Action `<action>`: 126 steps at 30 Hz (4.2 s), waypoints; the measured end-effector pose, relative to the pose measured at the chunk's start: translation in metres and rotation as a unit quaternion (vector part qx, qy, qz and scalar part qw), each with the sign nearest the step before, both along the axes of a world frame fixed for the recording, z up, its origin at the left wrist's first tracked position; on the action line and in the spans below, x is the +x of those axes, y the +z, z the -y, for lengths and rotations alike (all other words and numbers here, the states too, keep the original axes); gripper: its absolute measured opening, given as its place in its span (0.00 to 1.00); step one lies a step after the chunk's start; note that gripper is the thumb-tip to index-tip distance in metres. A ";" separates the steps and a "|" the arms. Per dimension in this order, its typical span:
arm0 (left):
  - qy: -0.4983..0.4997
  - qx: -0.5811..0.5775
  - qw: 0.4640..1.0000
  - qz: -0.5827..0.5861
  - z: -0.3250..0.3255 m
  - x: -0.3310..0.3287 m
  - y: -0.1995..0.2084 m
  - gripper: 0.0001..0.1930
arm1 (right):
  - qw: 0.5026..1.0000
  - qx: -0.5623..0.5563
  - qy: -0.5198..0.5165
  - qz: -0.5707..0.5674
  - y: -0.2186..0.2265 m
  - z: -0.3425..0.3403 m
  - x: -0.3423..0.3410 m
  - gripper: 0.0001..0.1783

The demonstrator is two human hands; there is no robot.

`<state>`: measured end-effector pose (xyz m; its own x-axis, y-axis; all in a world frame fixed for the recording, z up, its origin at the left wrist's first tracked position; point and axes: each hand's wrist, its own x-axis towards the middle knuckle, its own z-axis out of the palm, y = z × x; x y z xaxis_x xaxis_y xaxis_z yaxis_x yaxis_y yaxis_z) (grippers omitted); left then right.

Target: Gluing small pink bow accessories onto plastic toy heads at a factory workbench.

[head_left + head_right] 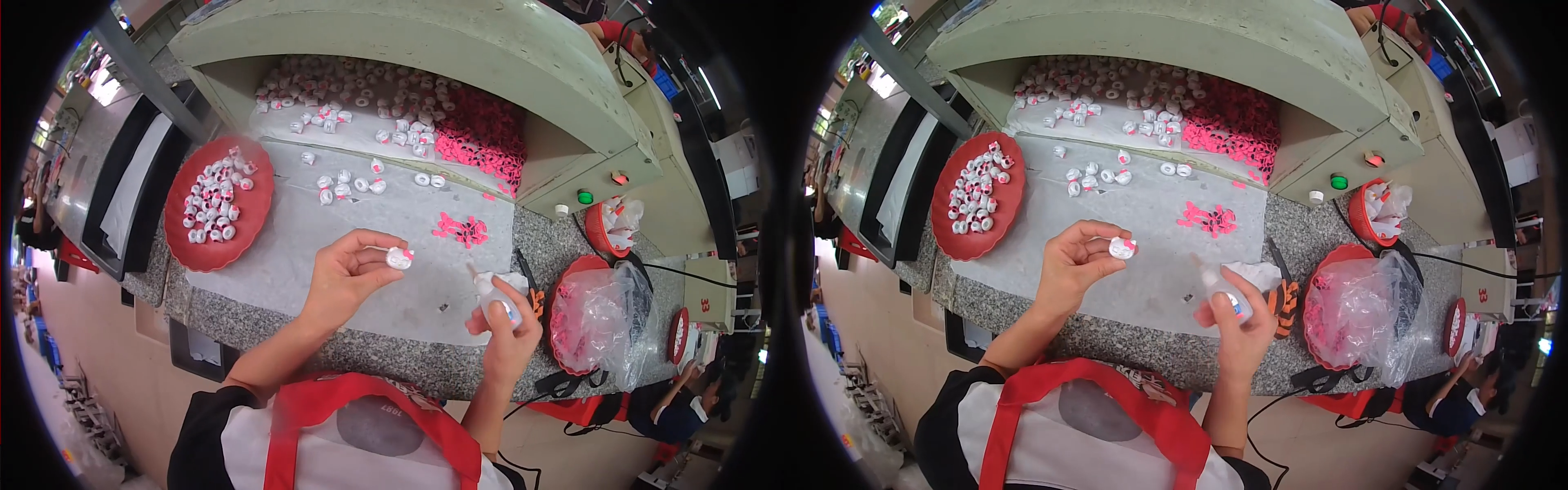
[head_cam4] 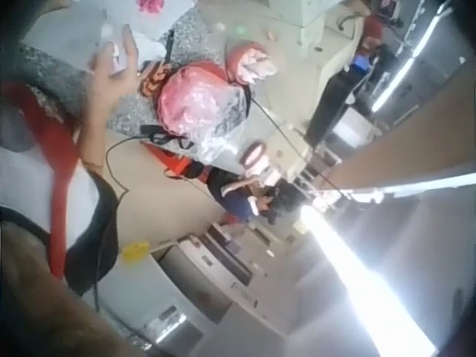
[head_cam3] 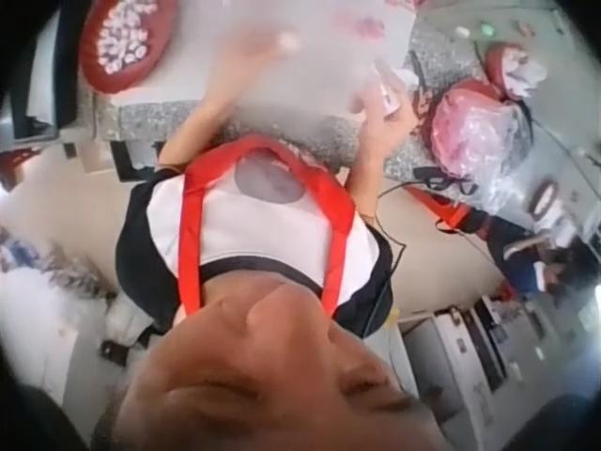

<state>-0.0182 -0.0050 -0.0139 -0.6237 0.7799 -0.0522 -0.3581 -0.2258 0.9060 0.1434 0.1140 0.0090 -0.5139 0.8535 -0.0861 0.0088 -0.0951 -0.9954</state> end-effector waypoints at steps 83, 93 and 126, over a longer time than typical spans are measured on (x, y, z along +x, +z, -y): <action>-0.138 -0.016 0.948 0.286 -0.026 0.030 -0.017 0.14 | 0.976 0.100 -0.045 0.189 -0.072 -0.049 0.026 0.07; -0.151 0.035 0.932 0.326 -0.016 0.033 -0.024 0.15 | 0.950 0.300 0.088 0.019 -0.001 0.005 -0.005 0.11; -0.051 -0.016 0.999 0.008 0.014 0.021 0.001 0.13 | 0.973 0.036 0.175 -0.145 -0.027 0.018 -0.036 0.13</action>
